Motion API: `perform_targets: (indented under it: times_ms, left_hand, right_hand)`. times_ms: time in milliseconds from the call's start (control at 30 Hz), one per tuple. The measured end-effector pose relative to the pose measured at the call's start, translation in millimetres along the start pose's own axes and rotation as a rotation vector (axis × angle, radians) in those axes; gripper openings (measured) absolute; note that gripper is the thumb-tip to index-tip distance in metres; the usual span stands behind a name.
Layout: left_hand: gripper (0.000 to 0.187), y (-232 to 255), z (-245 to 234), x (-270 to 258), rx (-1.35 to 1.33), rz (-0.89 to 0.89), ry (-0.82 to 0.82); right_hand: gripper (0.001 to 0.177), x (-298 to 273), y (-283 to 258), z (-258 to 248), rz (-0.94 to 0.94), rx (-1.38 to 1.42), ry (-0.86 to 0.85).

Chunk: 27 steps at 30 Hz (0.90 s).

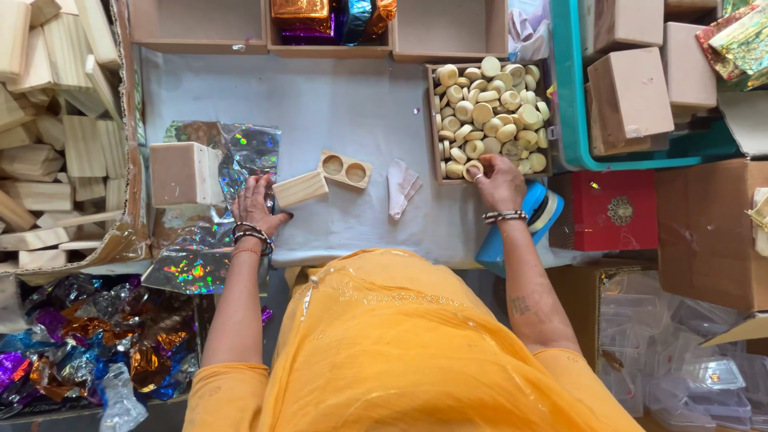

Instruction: The person picks up a small wooden block with two circular indentations and places two round wooden pieces into the indentations. They then wrap the assembled wooden block in a sheet of shiny blue foil, folding the edges to secure it.

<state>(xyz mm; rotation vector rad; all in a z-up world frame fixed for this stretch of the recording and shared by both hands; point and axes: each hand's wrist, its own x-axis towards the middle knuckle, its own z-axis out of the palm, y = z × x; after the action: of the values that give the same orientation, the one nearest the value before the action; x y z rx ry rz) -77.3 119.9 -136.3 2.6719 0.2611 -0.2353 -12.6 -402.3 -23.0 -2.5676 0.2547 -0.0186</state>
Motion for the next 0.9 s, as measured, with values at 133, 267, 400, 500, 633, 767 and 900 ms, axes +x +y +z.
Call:
perform_targets:
  times_ms: [133, 267, 400, 500, 633, 767, 900]
  left_hand:
    - [0.113, 3.5, -2.4, -1.0, 0.024, -0.010, -0.002]
    - [0.103, 3.1, -11.0, -5.7, 0.026, 0.095, 0.051]
    - [0.095, 9.6, -34.2, -15.7, 0.021, 0.222, 0.074]
    - [0.075, -5.7, -29.0, -12.2, -0.054, 0.301, 0.150]
    - [0.047, -24.2, -21.9, -1.5, -0.012, 0.425, 0.350]
    - [0.014, -20.6, -35.6, 6.8, -0.100, 0.320, 0.357]
    - [0.010, -24.1, -35.1, 16.0, -0.100, 0.345, 0.407]
  right_hand:
    - [0.036, -1.2, -18.4, 6.3, -0.041, -0.094, -0.007]
    - [0.030, 1.8, -50.6, 19.3, -0.013, -0.057, -0.007]
    - [0.030, 5.3, -78.7, 32.8, -0.021, -0.041, 0.025]
    - [0.030, 17.0, -79.3, 23.0, 0.091, -0.081, 0.062]
    - [0.034, 24.8, -49.3, -0.5, 0.209, -0.303, -0.010]
    - [0.028, 30.7, -0.3, 22.9, 0.086, -0.358, 0.130]
    - [0.045, 23.9, -35.3, 39.2, 0.014, -0.385, 0.252]
